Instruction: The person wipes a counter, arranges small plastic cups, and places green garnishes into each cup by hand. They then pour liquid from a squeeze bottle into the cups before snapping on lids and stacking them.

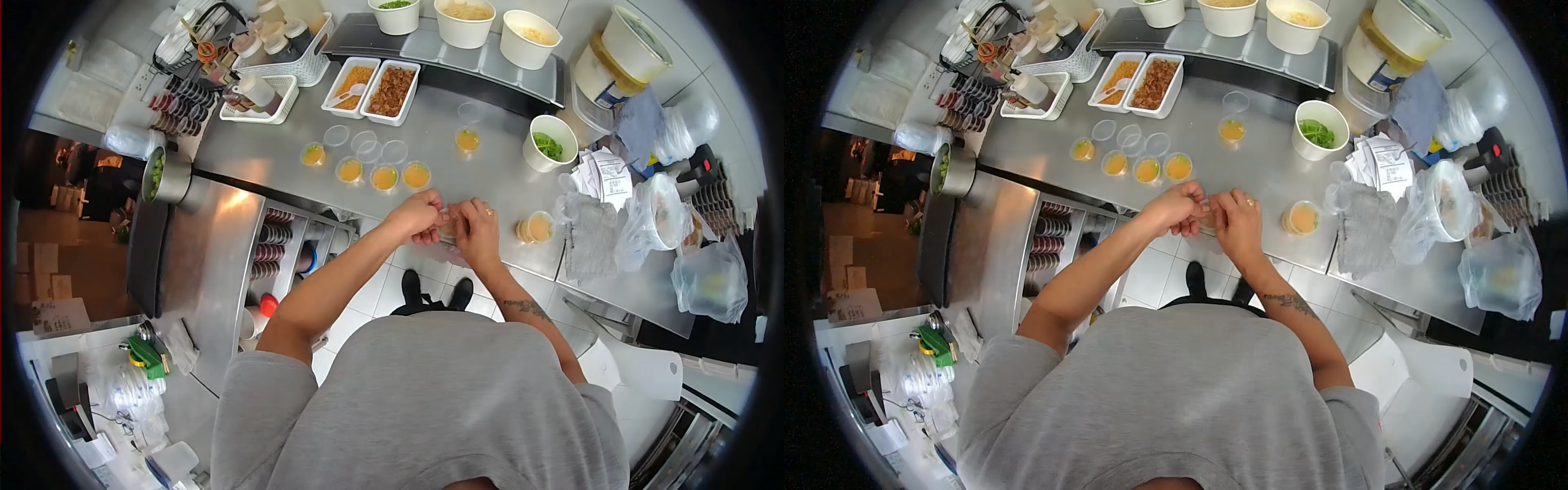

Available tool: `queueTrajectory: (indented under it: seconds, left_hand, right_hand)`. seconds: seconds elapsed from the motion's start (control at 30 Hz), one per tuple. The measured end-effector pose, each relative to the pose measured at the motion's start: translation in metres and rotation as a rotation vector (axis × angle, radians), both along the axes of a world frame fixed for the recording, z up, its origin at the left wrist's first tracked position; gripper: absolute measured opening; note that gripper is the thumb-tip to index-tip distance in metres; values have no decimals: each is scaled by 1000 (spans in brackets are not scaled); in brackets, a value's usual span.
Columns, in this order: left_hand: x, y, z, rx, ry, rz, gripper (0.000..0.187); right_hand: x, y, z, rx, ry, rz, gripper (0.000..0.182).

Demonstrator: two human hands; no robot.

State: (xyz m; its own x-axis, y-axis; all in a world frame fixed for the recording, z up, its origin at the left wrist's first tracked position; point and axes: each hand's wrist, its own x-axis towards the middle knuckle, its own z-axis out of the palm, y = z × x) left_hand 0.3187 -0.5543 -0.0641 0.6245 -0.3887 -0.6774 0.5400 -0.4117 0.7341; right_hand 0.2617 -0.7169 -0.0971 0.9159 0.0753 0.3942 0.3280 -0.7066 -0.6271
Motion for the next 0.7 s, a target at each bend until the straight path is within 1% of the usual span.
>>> queueTrajectory:
  seconds: [0.07,0.17,0.2,0.3,0.4,0.5,0.6,0.7]
  left_hand:
    - [-1,-1,-3,-1,-39,1,33]
    - [-20,-2,-2,-59,-99,49,43]
    - [-23,-5,-1,-54,-84,92,51]
    - [-17,-2,2,-90,5,75,48]
    - [-15,-5,4,-53,1,86,52]
    - [-21,-5,3,-51,-37,94,46]
    - [-27,-3,5,-187,48,209,37]
    - [-27,-5,6,-134,5,164,29]
  right_hand:
    - [4,-1,-4,-33,-45,-1,6]
    - [1,6,-8,-93,-66,-67,6]
    - [3,6,-7,-111,-68,-64,6]
    - [-1,7,-8,-136,-44,-50,6]
    - [1,5,-7,-118,-32,-29,6]
    - [1,5,-8,-103,-23,-20,6]
    - [2,5,-8,-84,-30,-38,6]
    - [0,6,-11,-101,-36,-59,5]
